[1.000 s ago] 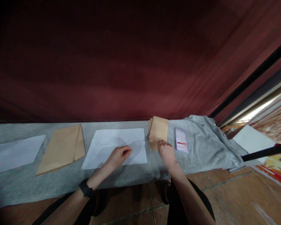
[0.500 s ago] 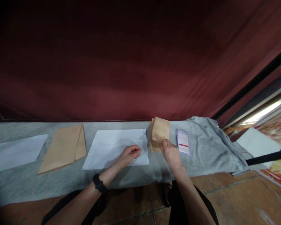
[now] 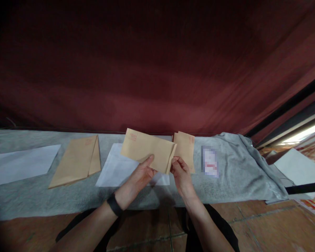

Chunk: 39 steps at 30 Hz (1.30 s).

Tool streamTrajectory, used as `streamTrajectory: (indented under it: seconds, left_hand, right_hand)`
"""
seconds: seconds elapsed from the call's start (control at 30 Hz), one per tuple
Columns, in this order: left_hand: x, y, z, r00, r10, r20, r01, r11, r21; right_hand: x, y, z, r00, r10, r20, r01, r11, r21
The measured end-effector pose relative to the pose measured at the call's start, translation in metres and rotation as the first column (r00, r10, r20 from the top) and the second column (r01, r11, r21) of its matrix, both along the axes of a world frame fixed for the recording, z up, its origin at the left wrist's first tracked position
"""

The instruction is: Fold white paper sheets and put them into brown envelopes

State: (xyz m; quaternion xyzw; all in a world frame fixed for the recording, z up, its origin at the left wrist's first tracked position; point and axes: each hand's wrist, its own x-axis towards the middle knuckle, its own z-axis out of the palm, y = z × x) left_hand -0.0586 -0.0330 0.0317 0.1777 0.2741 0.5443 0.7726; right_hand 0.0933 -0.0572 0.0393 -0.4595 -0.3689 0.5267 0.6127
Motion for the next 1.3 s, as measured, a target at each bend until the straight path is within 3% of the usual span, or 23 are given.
streamTrajectory:
  seconds: [0.1,0.23,0.37,0.5,0.67,0.83,0.9,0.97,1.1,1.3]
  left_hand:
    - [0.002,-0.003,0.002,0.959,0.179,-0.22,-0.154,0.98,0.124]
    - [-0.001,-0.008,0.001,0.863,0.286,-0.416,-0.192,0.948,0.253]
    - [-0.011,-0.003,0.004,0.937,0.195,-0.289,-0.17,0.979,0.109]
    - [-0.022,0.004,0.008,0.988,0.031,-0.149,-0.03,0.999,0.013]
    - [-0.026,0.006,0.008,0.998,0.023,-0.061,-0.026,0.999,-0.047]
    - [-0.027,0.005,0.009,0.986,-0.045,-0.159,0.041,0.999,-0.029]
    - [-0.027,0.004,0.009,0.98,-0.014,-0.201,0.017,1.0,0.015]
    - [-0.028,0.003,0.009,0.978,0.028,-0.207,-0.019,0.999,0.046]
    - [-0.033,0.004,0.007,0.971,-0.047,-0.233,0.05,0.999,0.007]
    - [-0.039,0.006,0.004,0.984,-0.053,-0.17,0.047,0.998,-0.035]
  right_hand:
    - [-0.01,0.008,-0.01,0.999,-0.043,0.029,0.044,0.998,-0.048]
    - [-0.014,0.019,-0.017,0.986,-0.047,0.158,0.051,0.998,-0.021]
    - [-0.016,0.021,-0.016,0.986,-0.059,0.153,0.057,0.998,0.016]
    - [-0.023,0.019,-0.013,0.993,-0.105,0.055,0.104,0.994,0.027]
    - [-0.027,0.019,-0.015,0.994,-0.109,-0.032,0.109,0.994,0.002]
    - [-0.025,0.021,-0.011,0.991,0.002,-0.133,-0.016,0.995,-0.102]
    - [-0.025,0.02,-0.009,0.988,0.052,-0.144,-0.07,0.99,-0.122]
    - [-0.026,0.019,-0.007,0.986,0.093,-0.135,-0.111,0.986,-0.127]
    - [-0.028,0.018,-0.007,0.979,0.127,-0.162,-0.146,0.982,-0.117]
    - [-0.029,0.019,-0.007,0.969,0.169,-0.183,-0.188,0.978,-0.09]
